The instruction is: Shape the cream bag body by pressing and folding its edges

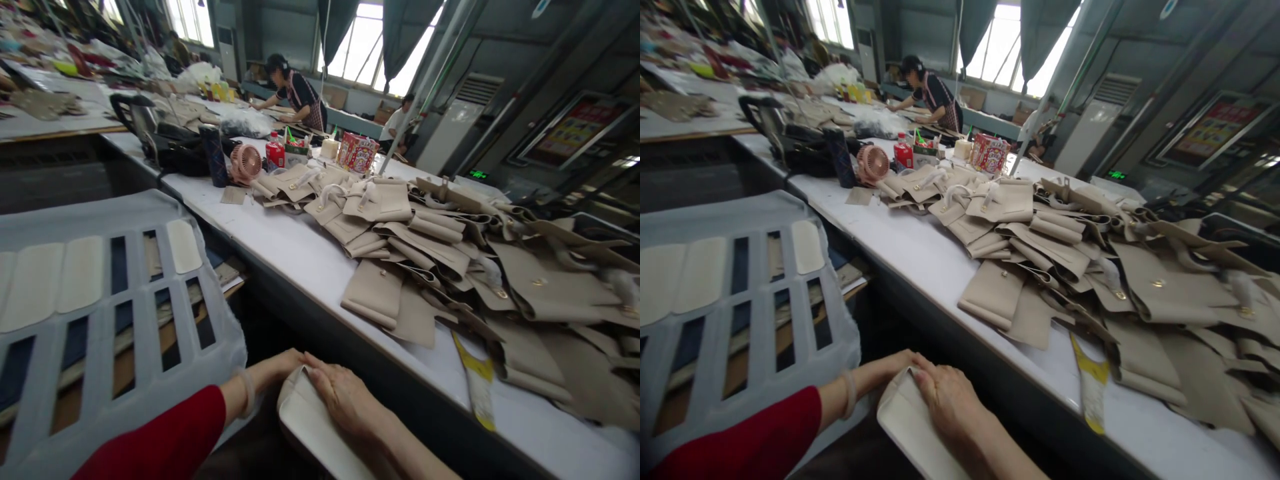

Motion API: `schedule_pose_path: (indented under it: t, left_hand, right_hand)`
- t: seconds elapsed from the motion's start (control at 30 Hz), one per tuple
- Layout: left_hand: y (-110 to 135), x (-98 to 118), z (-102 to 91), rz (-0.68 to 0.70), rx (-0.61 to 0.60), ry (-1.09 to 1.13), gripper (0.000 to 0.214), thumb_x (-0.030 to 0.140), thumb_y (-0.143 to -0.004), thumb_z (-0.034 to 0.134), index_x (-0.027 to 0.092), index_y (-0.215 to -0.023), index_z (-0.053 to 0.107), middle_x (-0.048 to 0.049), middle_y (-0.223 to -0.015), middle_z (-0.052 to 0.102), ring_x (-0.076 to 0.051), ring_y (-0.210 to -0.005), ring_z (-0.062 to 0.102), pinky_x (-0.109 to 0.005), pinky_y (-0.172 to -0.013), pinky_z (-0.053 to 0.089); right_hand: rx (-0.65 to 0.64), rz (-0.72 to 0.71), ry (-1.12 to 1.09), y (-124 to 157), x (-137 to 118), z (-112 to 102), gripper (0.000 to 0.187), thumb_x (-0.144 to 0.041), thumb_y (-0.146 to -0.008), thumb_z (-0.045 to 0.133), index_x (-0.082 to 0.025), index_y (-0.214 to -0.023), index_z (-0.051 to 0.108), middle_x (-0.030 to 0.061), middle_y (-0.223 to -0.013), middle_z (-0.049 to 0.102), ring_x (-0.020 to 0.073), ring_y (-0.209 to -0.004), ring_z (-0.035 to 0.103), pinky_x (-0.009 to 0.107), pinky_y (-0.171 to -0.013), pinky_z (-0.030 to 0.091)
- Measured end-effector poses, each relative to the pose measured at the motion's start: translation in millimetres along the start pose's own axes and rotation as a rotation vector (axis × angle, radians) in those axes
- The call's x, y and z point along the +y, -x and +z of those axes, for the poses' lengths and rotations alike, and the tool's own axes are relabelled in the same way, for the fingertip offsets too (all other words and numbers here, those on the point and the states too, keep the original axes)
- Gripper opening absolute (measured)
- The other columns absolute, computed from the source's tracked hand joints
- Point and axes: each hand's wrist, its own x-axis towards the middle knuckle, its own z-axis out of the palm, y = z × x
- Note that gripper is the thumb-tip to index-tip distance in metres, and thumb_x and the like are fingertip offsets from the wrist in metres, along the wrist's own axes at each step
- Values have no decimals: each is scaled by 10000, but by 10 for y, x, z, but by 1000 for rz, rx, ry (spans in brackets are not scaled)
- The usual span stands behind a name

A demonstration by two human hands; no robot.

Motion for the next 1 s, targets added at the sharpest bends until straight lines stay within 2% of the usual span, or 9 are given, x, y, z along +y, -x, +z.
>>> schedule_pose_path:
  t: [0.13, 0.2, 0.3, 0.43, 0.57, 0.67, 0.8, 0.9, 1.0]
  left_hand:
    - [74, 311, -263, 78, 21, -121, 514, 553, -909, 513, 91, -938, 736, -48, -834, 703, -200, -809, 605, -285, -706, 451]
    - [177, 491, -341, 136, -93, -177, 504, 585, -837, 592, 126, -943, 772, -34, -843, 726, -191, -797, 605, -252, -672, 436]
    - [288, 680, -366, 171, -274, -281, 393, 502, -719, 739, 199, -963, 798, -4, -854, 754, -193, -802, 629, -221, -657, 444]
    - [255, 746, -349, 157, -368, -398, 355, 457, -746, 708, 226, -1001, 796, -2, -885, 768, -208, -821, 660, -216, -662, 463]
    - [172, 786, -372, 152, -438, -478, 334, 411, -758, 694, 232, -1024, 788, 9, -909, 768, -196, -838, 667, -203, -691, 466]
    - [159, 860, -393, 178, -487, -528, 273, 386, -788, 669, 235, -975, 797, 23, -814, 747, -158, -753, 631, -196, -660, 435]
    - [173, 948, -387, 256, -532, -611, 228, 359, -849, 611, 221, -823, 790, 37, -600, 601, -112, -574, 490, -205, -558, 354]
    - [187, 971, -359, 308, -529, -672, 245, 340, -880, 572, 218, -783, 761, 35, -583, 549, -111, -542, 445, -211, -527, 329]
    - [208, 971, -328, 329, -505, -728, 253, 339, -896, 555, 227, -778, 749, 26, -615, 586, -117, -551, 468, -216, -543, 333]
  right_hand:
    - [-17, 63, -24, 246, 105, -61, 584, -528, -1019, 240, -263, -1529, 343, 104, -1493, 485, 317, -1328, 495, 468, -1113, 359]
    - [-51, 86, -74, 404, 168, -112, 593, -549, -1013, 260, -272, -1532, 332, 102, -1495, 483, 318, -1339, 486, 470, -1118, 352]
    - [-117, 88, -150, 643, 278, -202, 586, -571, -1005, 289, -319, -1533, 314, 64, -1519, 457, 299, -1347, 482, 446, -1137, 330]
    - [-212, 154, -199, 961, 459, -322, 616, -601, -998, 276, -308, -1539, 300, 56, -1519, 456, 283, -1346, 488, 400, -1135, 340]
    - [-239, 161, -284, 1217, 625, -396, 602, -597, -1000, 288, -302, -1522, 351, 34, -1504, 480, 239, -1345, 492, 325, -1141, 332]
    - [-247, 176, -326, 1290, 687, -398, 576, -577, -1006, 298, -316, -1517, 356, 17, -1506, 477, 230, -1363, 471, 324, -1156, 314]
    - [-234, 208, -283, 1260, 699, -370, 540, -555, -1006, 308, -344, -1495, 397, 17, -1486, 503, 268, -1334, 502, 379, -1139, 348]
    - [-218, 191, -239, 1220, 692, -358, 522, -532, -1003, 323, -348, -1483, 421, 41, -1429, 564, 299, -1264, 563, 419, -1082, 403]
    - [-188, 179, -207, 1188, 681, -347, 520, -526, -997, 341, -333, -1466, 454, 62, -1360, 622, 308, -1195, 609, 429, -1043, 427]
